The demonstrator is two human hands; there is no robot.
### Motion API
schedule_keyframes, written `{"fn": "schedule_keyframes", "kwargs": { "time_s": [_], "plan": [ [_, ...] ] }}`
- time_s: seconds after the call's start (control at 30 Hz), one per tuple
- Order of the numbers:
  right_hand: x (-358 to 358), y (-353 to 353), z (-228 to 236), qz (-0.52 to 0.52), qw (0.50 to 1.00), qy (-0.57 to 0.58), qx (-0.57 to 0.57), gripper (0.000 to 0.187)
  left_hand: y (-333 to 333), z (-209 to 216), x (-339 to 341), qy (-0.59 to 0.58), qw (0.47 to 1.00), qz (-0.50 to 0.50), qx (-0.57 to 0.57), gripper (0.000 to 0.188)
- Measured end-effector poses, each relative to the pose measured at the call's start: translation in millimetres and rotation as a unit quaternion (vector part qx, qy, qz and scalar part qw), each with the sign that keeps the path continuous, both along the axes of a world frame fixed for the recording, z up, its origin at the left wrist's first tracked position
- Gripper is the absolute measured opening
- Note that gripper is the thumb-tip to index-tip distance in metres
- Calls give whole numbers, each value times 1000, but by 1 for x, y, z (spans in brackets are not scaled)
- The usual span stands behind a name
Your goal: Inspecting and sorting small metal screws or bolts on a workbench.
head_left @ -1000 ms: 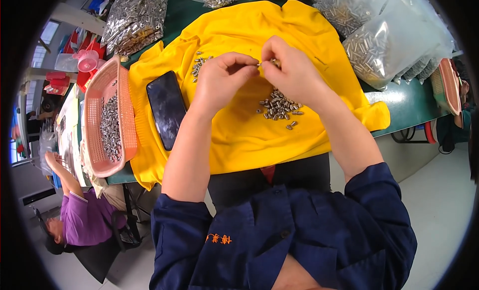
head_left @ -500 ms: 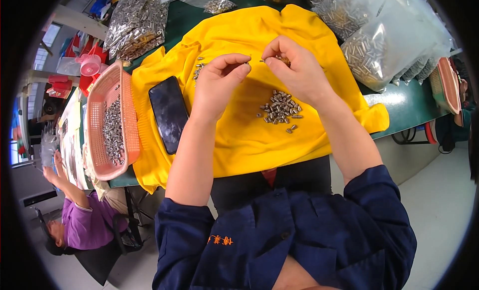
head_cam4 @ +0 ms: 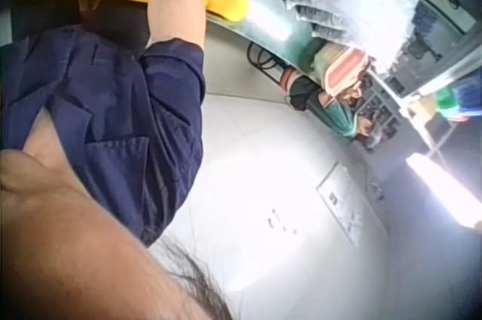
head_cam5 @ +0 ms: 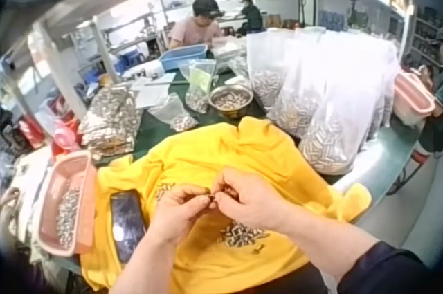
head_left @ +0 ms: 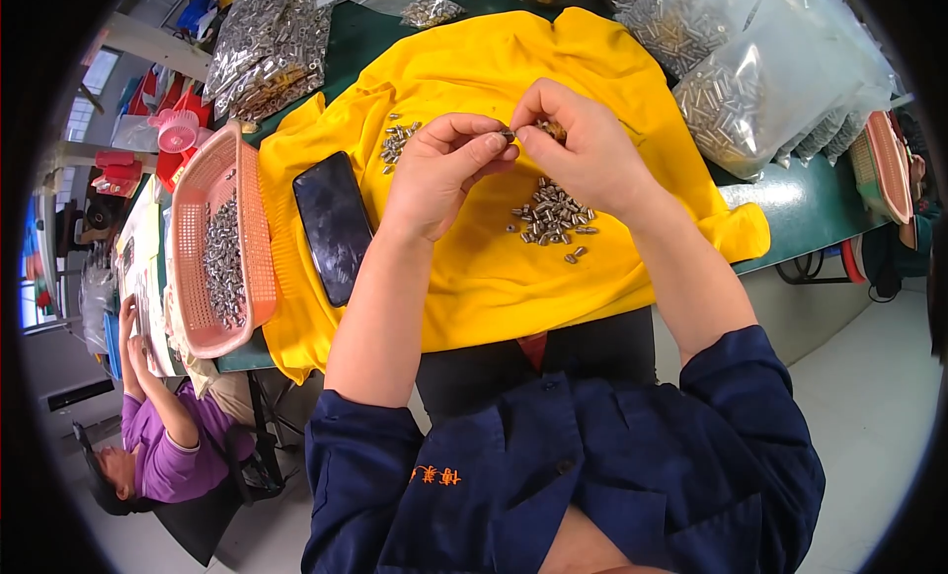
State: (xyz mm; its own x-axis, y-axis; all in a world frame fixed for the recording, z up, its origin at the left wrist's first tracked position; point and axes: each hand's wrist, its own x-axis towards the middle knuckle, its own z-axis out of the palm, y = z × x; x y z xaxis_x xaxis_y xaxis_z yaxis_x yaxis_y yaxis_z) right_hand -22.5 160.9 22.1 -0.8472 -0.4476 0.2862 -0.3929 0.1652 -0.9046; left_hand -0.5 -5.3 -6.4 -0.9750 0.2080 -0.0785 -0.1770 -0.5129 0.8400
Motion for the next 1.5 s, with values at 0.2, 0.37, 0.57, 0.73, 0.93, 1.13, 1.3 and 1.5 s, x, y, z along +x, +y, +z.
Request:
{"fn": "schedule_keyframes", "kwargs": {
  "time_s": [0.2,0.37,0.57,0.73,0.93,1.13,1.3,1.5],
  "plan": [
    [3,-4,-6,-39,989,117,77,9,3,2,1,41,993,40,-103,12],
    [-3,-2,-4,-18,998,-45,41,9,4,1,-1,43,980,60,-186,12],
    [-21,16,-6,-83,993,-63,-50,6,9,12,12,197,838,-40,-508,14],
    [-15,9,-2,-88,995,-15,-34,5,-40,35,-15,227,776,81,-583,15],
    [-11,5,-6,-83,997,8,6,6,-90,16,-59,254,571,-6,-781,15],
    [-11,4,-7,-85,996,-2,-12,6,-95,11,-73,252,553,-39,-793,10],
    [-11,4,-5,-88,996,5,-15,7,-81,31,-57,213,673,67,-705,12],
    [-11,5,-6,-70,997,-29,-5,6,0,41,-10,114,950,62,-283,16]
  ]
}}
